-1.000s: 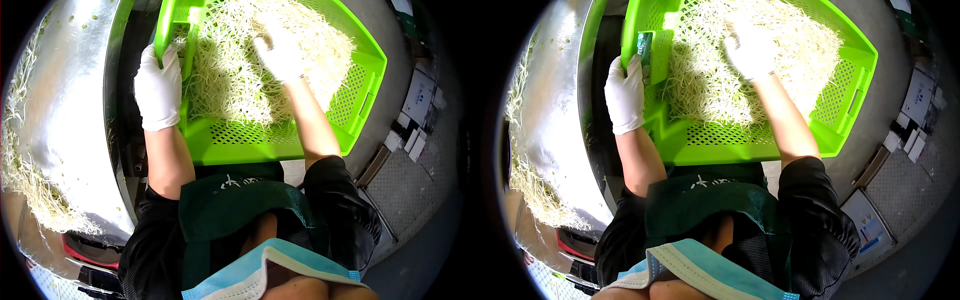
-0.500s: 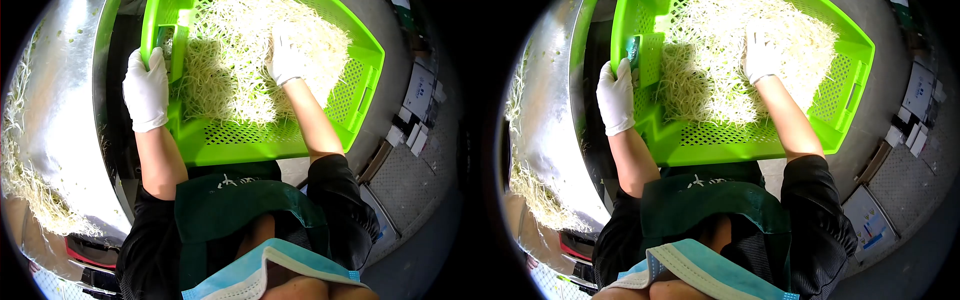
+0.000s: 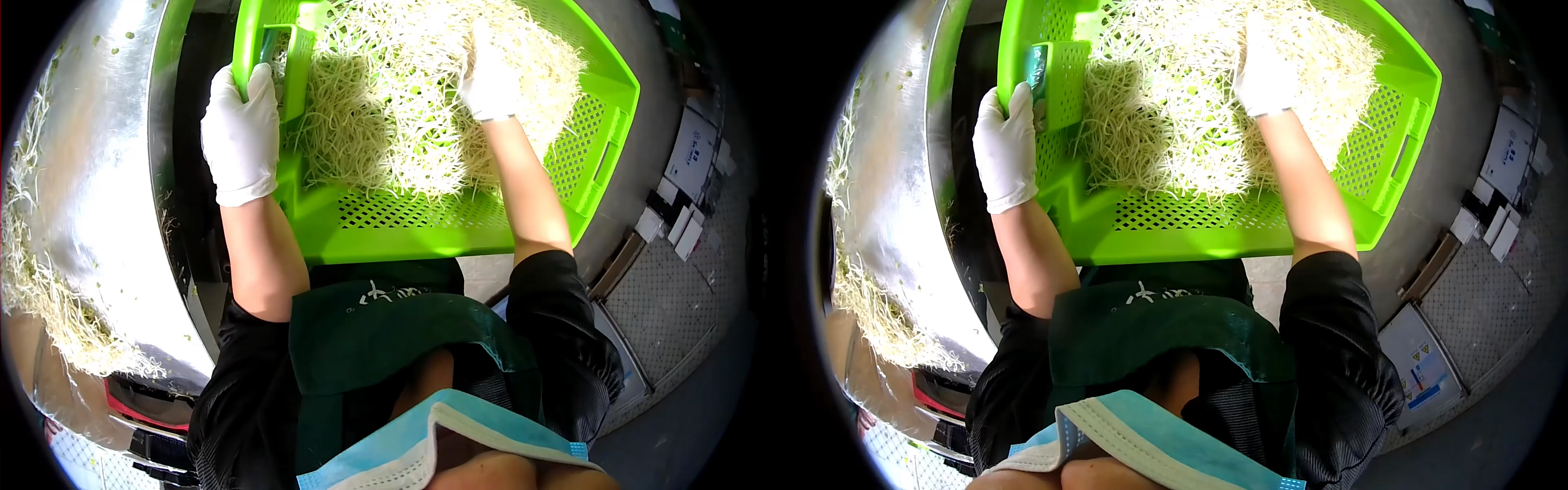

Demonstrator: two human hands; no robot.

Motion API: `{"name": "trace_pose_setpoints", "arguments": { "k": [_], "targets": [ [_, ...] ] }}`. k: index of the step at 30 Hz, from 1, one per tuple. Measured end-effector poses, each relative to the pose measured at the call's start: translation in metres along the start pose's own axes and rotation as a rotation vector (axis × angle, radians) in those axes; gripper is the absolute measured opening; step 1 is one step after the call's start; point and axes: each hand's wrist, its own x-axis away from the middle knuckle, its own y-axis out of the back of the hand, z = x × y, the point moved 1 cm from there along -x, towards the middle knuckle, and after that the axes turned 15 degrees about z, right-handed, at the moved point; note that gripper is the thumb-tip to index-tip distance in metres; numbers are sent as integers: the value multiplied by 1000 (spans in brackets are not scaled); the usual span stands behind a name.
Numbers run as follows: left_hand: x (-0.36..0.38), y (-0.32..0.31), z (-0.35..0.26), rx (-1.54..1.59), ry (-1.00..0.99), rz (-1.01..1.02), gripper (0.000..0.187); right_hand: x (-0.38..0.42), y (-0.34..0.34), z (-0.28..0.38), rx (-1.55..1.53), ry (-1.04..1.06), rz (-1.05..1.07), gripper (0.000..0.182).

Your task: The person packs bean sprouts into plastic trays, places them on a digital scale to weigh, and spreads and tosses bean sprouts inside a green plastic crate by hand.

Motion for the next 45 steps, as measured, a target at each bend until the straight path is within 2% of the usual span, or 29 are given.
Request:
{"name": "trace_pose_setpoints", "arguments": {
  "k": [1, 2, 4, 6, 8, 9, 11, 12, 13, 15, 17, 18, 19, 21, 22, 25, 27, 29, 30, 32, 33, 34, 36, 37, 39, 40, 42, 44, 45],
  "targets": [
    [0, 0, 0, -13, -6, -6, 32, 7, -2, 2, 2, -2, -1, 61],
    [0, 0, 0, -11, -7, -4, 32, 21, -6, 7, -61, 107, 7, 59],
    [1, 0, -1, 24, -37, -9, 31, 54, -10, 24, -260, 280, 146, 61],
    [1, 0, -4, 20, -16, 3, 31, 83, -2, 48, -393, 339, 270, 63],
    [-1, -1, 0, 50, -14, 10, 30, 99, 12, 68, 336, 473, 200, 68],
    [-2, -1, 0, 48, -13, 11, 30, 95, 18, 64, 334, 473, 202, 68],
    [-2, -1, 2, 9, -26, -25, 31, 79, 27, 42, 55, 298, 203, 71],
    [-1, -1, 2, 7, -24, -22, 31, 78, 9, 27, 116, 186, 186, 69],
    [-2, -1, 2, 17, -21, -15, 31, 95, -17, 18, 116, 183, 185, 69],
    [-2, 0, -1, 28, -19, 0, 31, 132, -61, 10, 282, 475, 299, 55],
    [0, 1, -4, 47, 14, 29, 31, 161, -18, 37, -92, 479, 594, 41],
    [1, 2, -6, 67, 16, 36, 30, 160, -12, 35, -240, 482, 585, 33],
    [1, 1, -5, 69, 19, 38, 30, 153, 0, 33, -238, 482, 588, 33],
    [1, 0, -4, 82, 0, 16, 29, 129, 20, 25, -480, 228, 443, 27],
    [0, -1, -3, 82, 3, 16, 29, 116, 11, 17, -455, 162, 282, 19],
    [-2, -1, 2, 43, -25, -10, 29, 88, -14, 34, -348, 50, 435, 19],
    [-5, -1, 6, 73, -67, 14, 30, 91, -23, 89, -151, 233, 590, 33],
    [0, 2, -4, 27, -46, 17, 30, 114, -20, 129, -37, 623, 116, 43],
    [0, 0, -3, 79, -56, 10, 31, 119, -15, 129, -30, 614, 116, 43],
    [-2, 0, -3, 96, -66, 27, 31, 122, -7, 128, -440, 451, 487, 46],
    [-2, 1, -1, 108, -66, 34, 31, 112, 1, 101, -577, 495, 320, 45],
    [-2, 1, 0, 71, -62, 20, 32, 88, 9, 81, -256, 206, 648, 46],
    [-1, 2, 1, 25, -75, 19, 33, 75, -7, 26, -207, 266, -10, 44],
    [-4, -1, 5, 37, -94, 5, 33, 84, -7, 15, -208, 276, -6, 44],
    [-5, 0, 6, 14, -76, 0, 34, 104, -15, 0, 255, 60, 524, 40],
    [-3, 2, 2, 1, -43, 19, 34, 125, -50, -12, -341, -92, 708, 39],
    [1, 3, -5, 40, -3, 48, 35, 145, -60, -9, -939, -255, 861, 37],
    [-1, 0, -1, 27, -17, 26, 35, 150, -46, -3, -669, 116, 766, 32],
    [-2, 0, 0, 7, -36, 6, 35, 133, -34, 4, -668, 119, 768, 32]
  ]
}}
